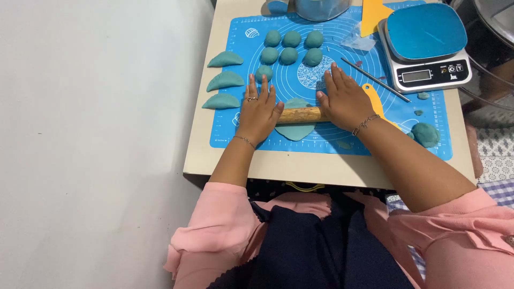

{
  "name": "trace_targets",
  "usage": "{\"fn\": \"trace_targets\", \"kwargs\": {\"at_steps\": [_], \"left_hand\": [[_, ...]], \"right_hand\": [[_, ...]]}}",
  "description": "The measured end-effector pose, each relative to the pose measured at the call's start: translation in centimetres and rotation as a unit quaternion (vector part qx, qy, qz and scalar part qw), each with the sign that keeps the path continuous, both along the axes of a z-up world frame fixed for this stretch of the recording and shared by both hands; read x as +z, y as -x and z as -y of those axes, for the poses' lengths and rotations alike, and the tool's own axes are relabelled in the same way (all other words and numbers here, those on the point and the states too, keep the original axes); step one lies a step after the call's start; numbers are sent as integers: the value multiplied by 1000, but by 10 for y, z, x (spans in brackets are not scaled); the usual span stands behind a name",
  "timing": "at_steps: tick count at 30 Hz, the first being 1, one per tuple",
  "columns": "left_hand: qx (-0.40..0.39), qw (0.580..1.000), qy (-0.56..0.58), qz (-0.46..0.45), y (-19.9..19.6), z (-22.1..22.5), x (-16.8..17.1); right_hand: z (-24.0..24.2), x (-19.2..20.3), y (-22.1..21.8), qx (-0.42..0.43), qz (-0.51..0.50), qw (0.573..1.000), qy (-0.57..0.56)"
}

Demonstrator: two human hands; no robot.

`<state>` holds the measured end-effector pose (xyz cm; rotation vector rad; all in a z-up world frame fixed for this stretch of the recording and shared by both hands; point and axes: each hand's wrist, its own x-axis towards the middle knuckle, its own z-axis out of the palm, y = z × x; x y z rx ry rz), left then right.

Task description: Rolling out small dough balls and sealing them into crescent-shaped pockets using a rolling pin and hands.

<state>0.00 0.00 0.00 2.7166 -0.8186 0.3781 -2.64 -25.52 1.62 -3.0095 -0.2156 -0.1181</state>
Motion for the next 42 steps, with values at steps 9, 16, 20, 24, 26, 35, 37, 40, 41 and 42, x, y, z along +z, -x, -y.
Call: {"fn": "trace_targets", "kwargs": {"at_steps": [9,16,20,24,26,35,37,40,41,42], "left_hand": [[-1,1000,11,17,79,-11,-5],[-36,998,44,4,110,-21,-17],[2,1000,5,-2,65,-9,-6],[53,998,-39,-6,3,5,-4],[48,997,-40,37,-30,8,-10],[64,995,-40,60,-57,12,-4],[58,996,-40,54,-37,9,-3],[42,999,-33,8,8,3,1],[24,999,-32,10,23,0,5],[6,999,-30,12,38,-3,9]], "right_hand": [[-14,15,76,13,-39,999,-2],[-18,13,107,46,-10,997,66],[-16,10,58,7,-5,1000,-17],[-18,-2,-4,-19,127,990,-55],[-13,-10,-36,-9,164,985,-60],[-9,-13,-69,-4,193,977,-93],[-10,-14,-50,-2,189,979,-81],[-13,-18,-10,-4,136,989,-51],[-13,-19,3,2,133,990,-40],[-14,-20,16,7,129,991,-29]]}}
